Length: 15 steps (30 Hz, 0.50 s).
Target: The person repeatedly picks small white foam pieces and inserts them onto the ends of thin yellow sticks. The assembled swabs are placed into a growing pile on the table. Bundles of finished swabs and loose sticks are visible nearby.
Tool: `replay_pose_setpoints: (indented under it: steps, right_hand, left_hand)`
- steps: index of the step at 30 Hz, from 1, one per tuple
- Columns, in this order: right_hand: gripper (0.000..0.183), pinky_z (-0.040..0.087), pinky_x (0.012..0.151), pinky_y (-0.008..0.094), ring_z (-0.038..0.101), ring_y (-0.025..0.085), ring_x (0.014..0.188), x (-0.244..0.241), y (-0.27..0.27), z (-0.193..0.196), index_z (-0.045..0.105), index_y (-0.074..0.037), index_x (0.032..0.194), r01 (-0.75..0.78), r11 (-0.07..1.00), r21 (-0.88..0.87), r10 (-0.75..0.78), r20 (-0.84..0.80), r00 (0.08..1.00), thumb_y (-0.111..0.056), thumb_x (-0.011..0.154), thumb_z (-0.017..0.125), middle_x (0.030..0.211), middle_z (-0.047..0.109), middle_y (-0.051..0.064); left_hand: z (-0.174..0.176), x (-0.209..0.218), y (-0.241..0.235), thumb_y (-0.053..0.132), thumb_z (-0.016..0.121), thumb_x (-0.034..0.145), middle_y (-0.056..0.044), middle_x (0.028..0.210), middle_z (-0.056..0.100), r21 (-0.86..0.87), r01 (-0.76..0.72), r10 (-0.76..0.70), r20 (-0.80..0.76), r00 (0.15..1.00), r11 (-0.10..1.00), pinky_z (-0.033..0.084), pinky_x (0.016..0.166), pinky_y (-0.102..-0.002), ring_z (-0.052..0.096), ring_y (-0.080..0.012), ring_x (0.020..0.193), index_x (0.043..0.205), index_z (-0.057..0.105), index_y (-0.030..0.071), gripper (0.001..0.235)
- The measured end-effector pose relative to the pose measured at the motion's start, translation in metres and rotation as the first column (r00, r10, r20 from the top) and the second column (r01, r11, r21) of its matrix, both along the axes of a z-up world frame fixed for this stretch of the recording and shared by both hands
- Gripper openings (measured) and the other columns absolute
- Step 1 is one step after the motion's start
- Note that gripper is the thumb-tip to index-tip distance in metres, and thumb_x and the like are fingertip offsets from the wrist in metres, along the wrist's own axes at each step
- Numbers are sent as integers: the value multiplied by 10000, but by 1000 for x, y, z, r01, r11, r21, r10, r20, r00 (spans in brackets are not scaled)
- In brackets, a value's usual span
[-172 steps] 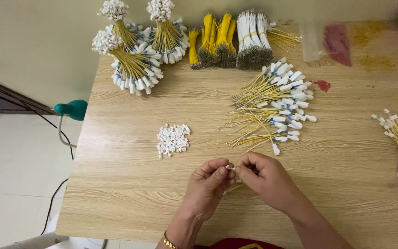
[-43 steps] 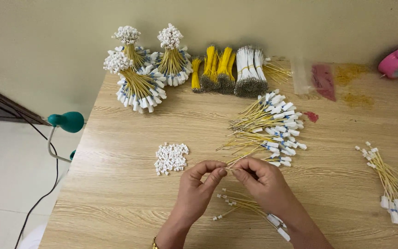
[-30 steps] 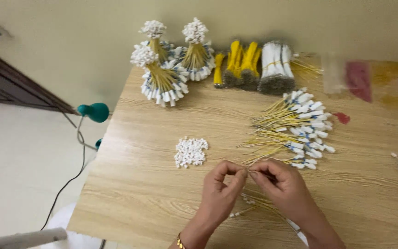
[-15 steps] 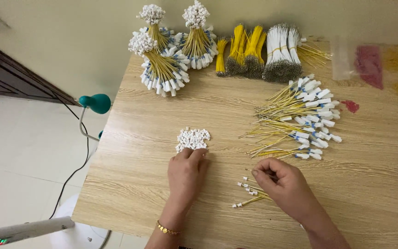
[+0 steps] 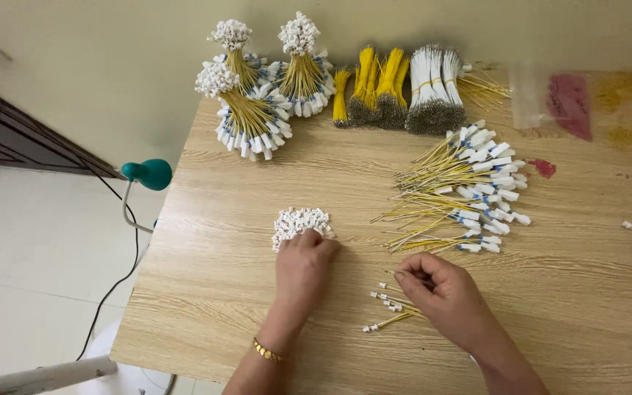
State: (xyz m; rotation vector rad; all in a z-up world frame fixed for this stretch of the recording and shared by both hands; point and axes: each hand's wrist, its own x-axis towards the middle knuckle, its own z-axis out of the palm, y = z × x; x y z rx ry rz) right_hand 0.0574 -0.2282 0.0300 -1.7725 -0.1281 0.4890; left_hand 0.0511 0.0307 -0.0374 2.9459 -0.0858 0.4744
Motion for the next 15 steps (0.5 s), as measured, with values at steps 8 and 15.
replay_pose_setpoints:
  steps: [8, 15]
  right_hand:
    - [98, 437, 533, 231, 487, 38, 620, -1, -5, -4, 707, -36, 920, -3, 1000, -22, 4, 36, 999, -133, 931, 696, 703, 582, -48]
    - [98, 422, 523, 233, 476, 43, 617, -2, 2, 1, 717, -31, 922, -1, 1000, -23, 1, -22, 1000, -127, 926, 700, 705, 583, -42]
  left_hand:
    - [25, -11, -2, 108, 727, 886, -46, 924, 729, -201, -2, 33, 150, 988, 980, 510, 731, -363, 676, -199, 826, 1029, 792, 152, 163]
    - [42, 0, -23, 237, 793, 810, -43, 953, 704, -268, 83, -37, 170, 985, 960, 451, 810, -411, 640, -247, 890, 1008, 776, 136, 223]
